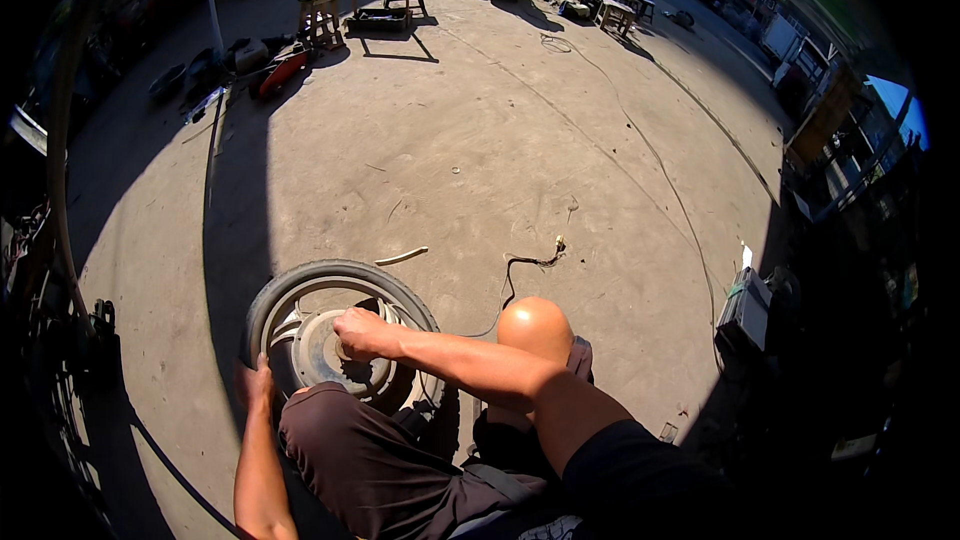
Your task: The person works on a small electric motor attached to a wheel, using a wrench to loosen and tighten bolts on the axle. They also use pliers to adjust components within the motor housing. The person repeatedly rotates the wheel to test the assembly.
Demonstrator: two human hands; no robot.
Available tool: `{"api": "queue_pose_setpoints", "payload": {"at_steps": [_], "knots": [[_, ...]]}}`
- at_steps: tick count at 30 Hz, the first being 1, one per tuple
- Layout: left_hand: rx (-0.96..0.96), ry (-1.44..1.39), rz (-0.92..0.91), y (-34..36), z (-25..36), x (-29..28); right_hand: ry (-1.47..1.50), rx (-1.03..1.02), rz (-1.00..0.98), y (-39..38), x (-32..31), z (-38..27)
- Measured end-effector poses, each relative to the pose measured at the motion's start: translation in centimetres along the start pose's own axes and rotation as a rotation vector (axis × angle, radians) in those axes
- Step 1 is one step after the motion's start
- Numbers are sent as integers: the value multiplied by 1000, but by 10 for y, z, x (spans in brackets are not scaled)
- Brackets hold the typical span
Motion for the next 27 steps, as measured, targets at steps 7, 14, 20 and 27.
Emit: {"api": "queue_pose_setpoints", "payload": {"at_steps": [7, 14, 20, 27], "knots": [[87, 35, 102, -30, 29, -20, -29, 33, 90, -9, -9, -7], [109, 44, 148, -36, 36, -27, 20, -31, 21, -7, -12, -7], [101, 33, 93, -36, 39, -22, -60, -77, 239, -17, -17, -11], [112, 61, 126, -24, 27, -20, 63, -52, 63, -2, -8, 2]]}}
Point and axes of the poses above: each hand's wrist, its own y-axis towards the middle knuckle, its own x-axis out of the palm, z = x × y, the point moved 10 cm from there along y, towards the middle knuckle, and after that the axes turned 9 degrees about -z, right-handed, at the moved point
